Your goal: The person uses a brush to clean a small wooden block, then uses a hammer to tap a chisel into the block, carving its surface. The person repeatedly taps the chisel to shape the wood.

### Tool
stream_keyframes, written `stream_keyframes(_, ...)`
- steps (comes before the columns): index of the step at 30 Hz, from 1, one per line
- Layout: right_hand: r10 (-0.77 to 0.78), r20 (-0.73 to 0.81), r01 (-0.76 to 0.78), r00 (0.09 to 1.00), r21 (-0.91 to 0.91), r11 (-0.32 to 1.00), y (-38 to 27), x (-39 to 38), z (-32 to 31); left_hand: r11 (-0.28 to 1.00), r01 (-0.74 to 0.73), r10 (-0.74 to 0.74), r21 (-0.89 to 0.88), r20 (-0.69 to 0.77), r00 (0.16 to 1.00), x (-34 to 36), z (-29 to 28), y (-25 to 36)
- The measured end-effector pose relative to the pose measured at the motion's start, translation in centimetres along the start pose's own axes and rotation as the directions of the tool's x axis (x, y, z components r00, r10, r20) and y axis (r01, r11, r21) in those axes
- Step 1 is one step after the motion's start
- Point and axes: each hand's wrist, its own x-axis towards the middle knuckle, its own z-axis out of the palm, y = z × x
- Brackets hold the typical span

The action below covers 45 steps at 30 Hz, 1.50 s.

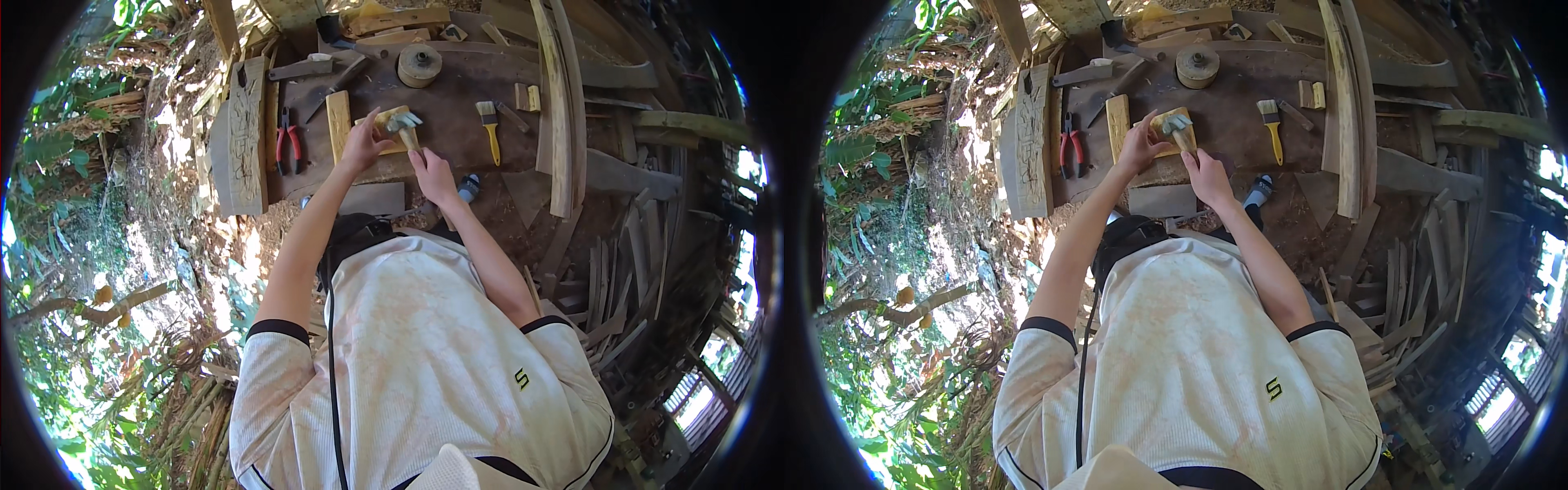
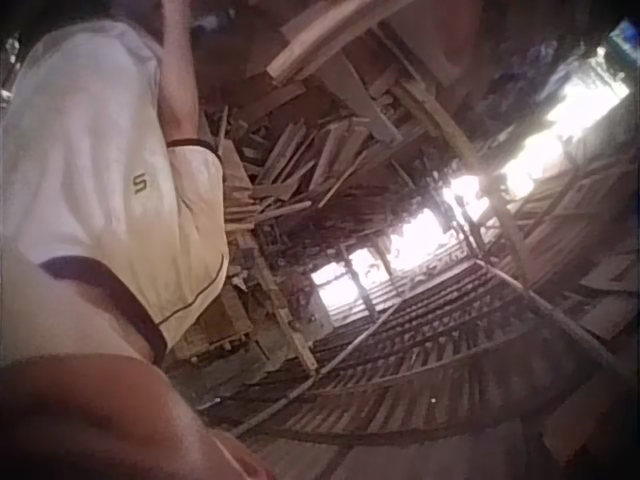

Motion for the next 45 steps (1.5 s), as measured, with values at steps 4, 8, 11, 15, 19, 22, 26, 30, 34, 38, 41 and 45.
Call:
stream_keyframes(4,-0.021,-0.029,0.021,0.999,0.009,1.0,0.1,0.0,0.0,1.0,-0.01,0.01,-0.001,-0.01,1.0,0.0,0.1,-0.1)
stream_keyframes(8,-0.022,-0.003,0.022,1.0,0.059,0.998,0.2,0.4,0.0,0.999,-0.036,0.036,-0.03,-0.021,0.999,0.1,0.0,-0.2)
stream_keyframes(11,0.046,-0.035,-0.043,0.998,0.098,0.994,0.7,0.1,0.0,0.996,-0.041,0.039,-0.074,-0.029,0.999,-0.2,0.3,-0.2)
stream_keyframes(15,0.124,0.0,-0.124,0.992,0.064,0.99,1.9,0.2,-0.3,0.999,-0.027,0.027,-0.033,0.015,1.0,-0.1,0.0,-0.2)
stream_keyframes(19,0.155,0.014,-0.156,0.988,0.068,0.985,2.8,-0.3,0.2,0.997,-0.049,0.047,0.053,0.023,0.999,-0.1,-0.1,0.2)
stream_keyframes(22,0.121,0.004,-0.121,0.993,0.024,0.992,3.0,-0.3,0.2,0.973,-0.177,0.185,0.145,-0.041,0.982,-0.1,0.2,0.2)
stream_keyframes(26,0.108,0.001,-0.107,0.994,-0.062,0.992,3.0,-0.7,0.2,0.917,-0.231,0.235,0.324,0.027,0.972,-0.5,0.6,0.5)
stream_keyframes(30,0.135,0.066,-0.127,0.989,-0.106,0.986,2.8,-0.9,0.1,0.885,-0.309,0.296,0.348,0.092,0.951,-0.3,0.1,0.3)
stream_keyframes(34,0.13,0.081,-0.121,0.988,-0.112,0.986,2.6,-0.7,-0.1,0.98,-0.149,0.15,0.129,0.002,0.989,-0.1,0.3,0.1)
stream_keyframes(38,0.107,0.068,-0.099,0.992,-0.109,0.989,2.7,-0.6,0.0,1.0,0.02,-0.02,-0.023,-0.02,1.0,-0.1,0.6,0.3)
stream_keyframes(41,0.166,0.099,-0.156,0.981,-0.098,0.983,2.8,-0.6,-0.1,0.966,-0.213,0.219,0.147,-0.024,0.975,-0.2,0.5,0.4)
stream_keyframes(45,0.129,0.045,-0.125,0.991,-0.087,0.988,2.9,-0.8,0.0,0.875,-0.352,0.33,0.334,0.121,0.936,-0.1,-0.1,0.2)
